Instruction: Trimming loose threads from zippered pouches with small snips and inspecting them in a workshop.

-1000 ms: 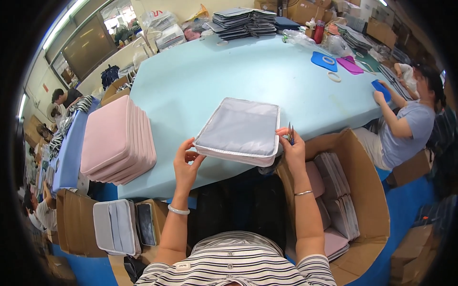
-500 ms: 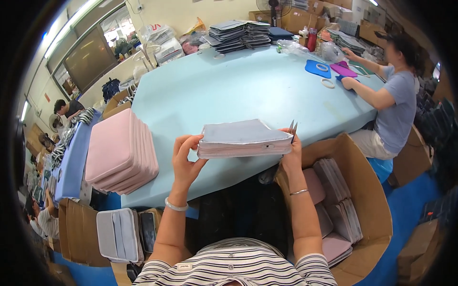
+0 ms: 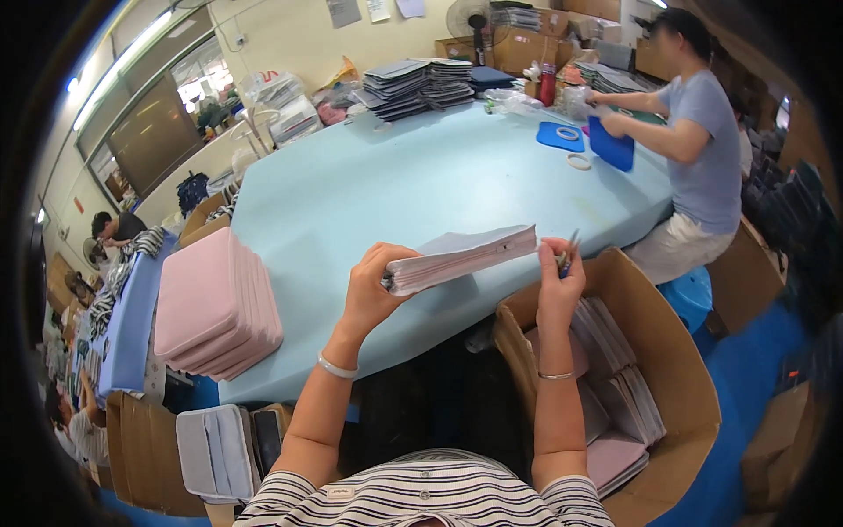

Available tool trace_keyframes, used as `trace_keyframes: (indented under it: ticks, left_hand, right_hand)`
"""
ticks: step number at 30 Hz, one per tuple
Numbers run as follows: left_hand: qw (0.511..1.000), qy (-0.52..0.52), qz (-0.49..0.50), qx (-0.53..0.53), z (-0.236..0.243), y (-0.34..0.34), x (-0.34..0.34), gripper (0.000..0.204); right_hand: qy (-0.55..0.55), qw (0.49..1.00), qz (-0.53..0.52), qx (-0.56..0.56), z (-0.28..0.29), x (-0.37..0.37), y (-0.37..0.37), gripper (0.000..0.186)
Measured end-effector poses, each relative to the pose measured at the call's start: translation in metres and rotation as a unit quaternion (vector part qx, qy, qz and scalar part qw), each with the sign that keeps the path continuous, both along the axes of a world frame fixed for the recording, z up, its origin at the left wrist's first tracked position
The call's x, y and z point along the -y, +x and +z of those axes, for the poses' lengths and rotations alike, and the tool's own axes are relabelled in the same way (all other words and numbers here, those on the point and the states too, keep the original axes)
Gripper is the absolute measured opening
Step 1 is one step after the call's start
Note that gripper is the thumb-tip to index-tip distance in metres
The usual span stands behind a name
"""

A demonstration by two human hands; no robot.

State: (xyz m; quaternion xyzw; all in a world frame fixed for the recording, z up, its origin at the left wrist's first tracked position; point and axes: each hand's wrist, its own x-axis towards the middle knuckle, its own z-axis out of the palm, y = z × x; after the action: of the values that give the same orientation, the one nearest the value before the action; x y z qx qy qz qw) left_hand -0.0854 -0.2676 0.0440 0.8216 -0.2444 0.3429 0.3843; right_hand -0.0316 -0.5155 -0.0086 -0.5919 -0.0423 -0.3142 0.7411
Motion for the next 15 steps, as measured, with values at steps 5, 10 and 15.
trace_keyframes:
  ticks: [5, 10, 15]
  left_hand:
    - [0.999, 0.043, -0.003, 0.024, -0.001, 0.004, 0.02, 0.032]
    - [0.996, 0.071, 0.018, 0.057, -0.015, 0.005, 0.029, 0.031]
    - [0.995, 0.075, -0.002, 0.058, -0.022, 0.001, 0.037, 0.032]
  right_hand:
    - [-0.268, 0.96, -0.052, 0.062, 0.029, -0.005, -0.017, 0.012]
    - [-0.307, 0.95, -0.048, -0.037, 0.014, 0.004, -0.014, 0.021]
    - [-0.237, 0.969, 0.009, -0.07, 0.0, 0.01, -0.011, 0.018]
